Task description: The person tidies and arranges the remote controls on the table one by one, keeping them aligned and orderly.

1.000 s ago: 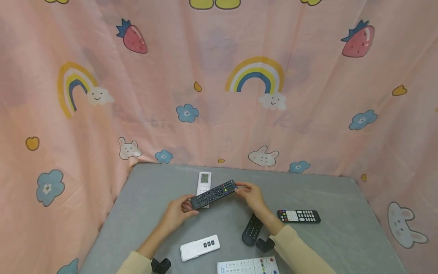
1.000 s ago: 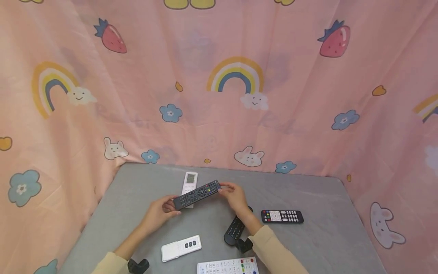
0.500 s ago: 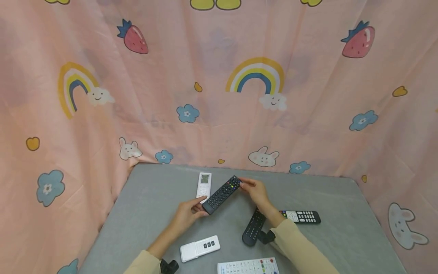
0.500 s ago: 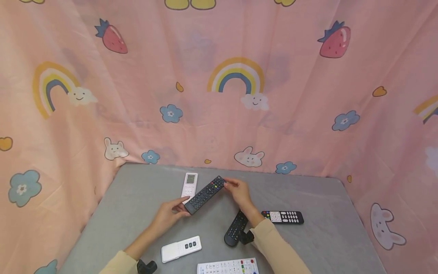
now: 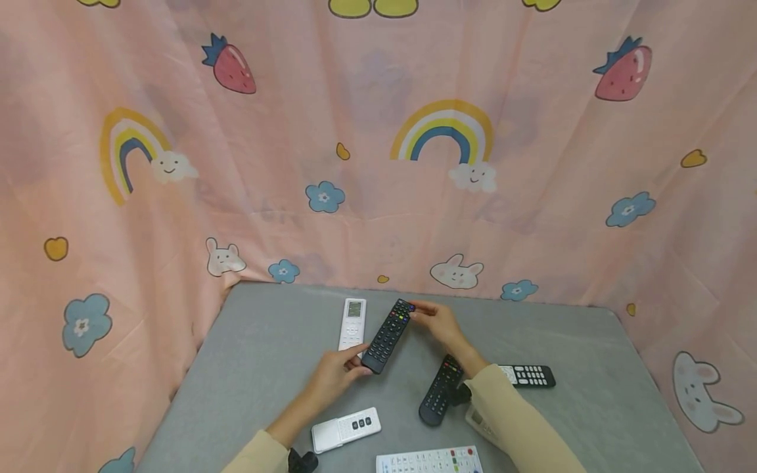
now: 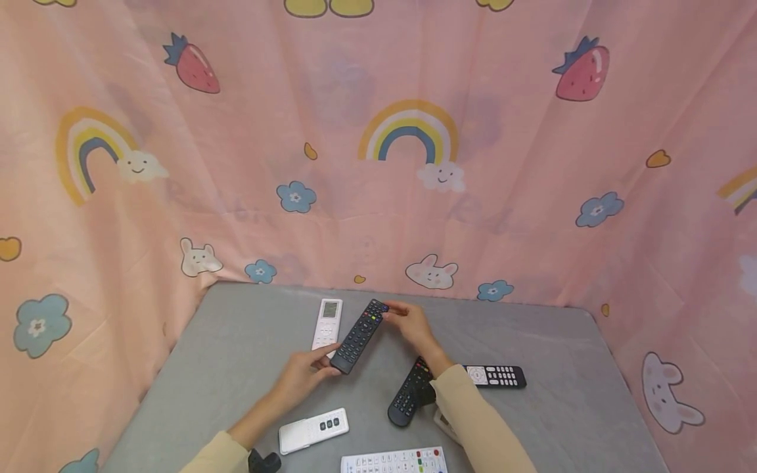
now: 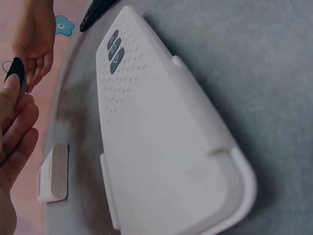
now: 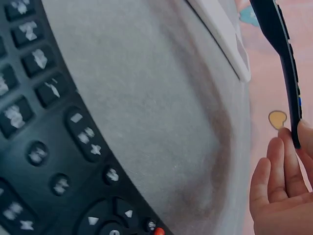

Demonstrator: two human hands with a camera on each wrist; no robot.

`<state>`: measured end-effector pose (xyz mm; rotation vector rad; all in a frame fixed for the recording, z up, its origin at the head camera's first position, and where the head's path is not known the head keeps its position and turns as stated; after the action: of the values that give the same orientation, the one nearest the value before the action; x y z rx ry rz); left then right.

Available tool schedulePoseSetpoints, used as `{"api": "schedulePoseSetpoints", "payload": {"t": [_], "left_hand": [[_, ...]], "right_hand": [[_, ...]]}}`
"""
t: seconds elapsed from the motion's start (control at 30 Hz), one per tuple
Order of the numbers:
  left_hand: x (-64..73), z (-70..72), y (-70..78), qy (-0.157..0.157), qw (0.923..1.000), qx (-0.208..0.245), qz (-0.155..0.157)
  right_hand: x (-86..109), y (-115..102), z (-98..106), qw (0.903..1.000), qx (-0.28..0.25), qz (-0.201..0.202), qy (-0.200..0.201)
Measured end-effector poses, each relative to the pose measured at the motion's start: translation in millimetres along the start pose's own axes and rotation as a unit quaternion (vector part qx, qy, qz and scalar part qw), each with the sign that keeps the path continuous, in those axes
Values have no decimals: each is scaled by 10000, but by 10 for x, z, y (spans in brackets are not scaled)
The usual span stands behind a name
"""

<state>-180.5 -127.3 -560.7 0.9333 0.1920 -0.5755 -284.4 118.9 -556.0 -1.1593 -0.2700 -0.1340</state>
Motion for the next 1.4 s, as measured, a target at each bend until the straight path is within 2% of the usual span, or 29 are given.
{"api": "schedulePoseSetpoints", "payload": {"t": [0.1, 0.33, 0.5, 0.67, 0.9, 1.07, 1.4], "left_hand": [[5, -19, 10, -16, 9999, -117, 8], [9, -73, 7, -116, 9981, -560, 238], [-10, -100, 38, -85, 9954, -878, 368], [-30, -136, 50, 90, 9937, -1021, 448], [-40, -156, 95, 228, 9947, -876, 478], [-26, -199, 73, 382, 9939, -826, 627], [7, -303, -5, 789, 9881, -316, 1278]], "right_hand": [[-54, -7, -16, 9998, 138, -22, -112], [-153, -63, -81, 9990, 379, 48, -241], [-235, -90, -126, 9975, 560, 313, -302], [-308, -129, -173, 9953, 666, 601, -370], [-352, -147, -205, 9947, 757, 606, -356], [-377, -152, -226, 9942, 822, 560, -407], [-462, -112, -292, 9946, 758, 524, -486]]}}
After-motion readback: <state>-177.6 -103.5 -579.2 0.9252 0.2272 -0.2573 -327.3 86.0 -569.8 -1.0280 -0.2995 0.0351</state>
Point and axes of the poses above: each hand's wrist, its own x-axis away from the middle knuckle, its own z-axis out of the back of the hand, y = z × x, the point moved 3 cm from there along -x, towards the middle knuckle, and after that the axes turned 8 degrees about -z, right-handed, at the moved point
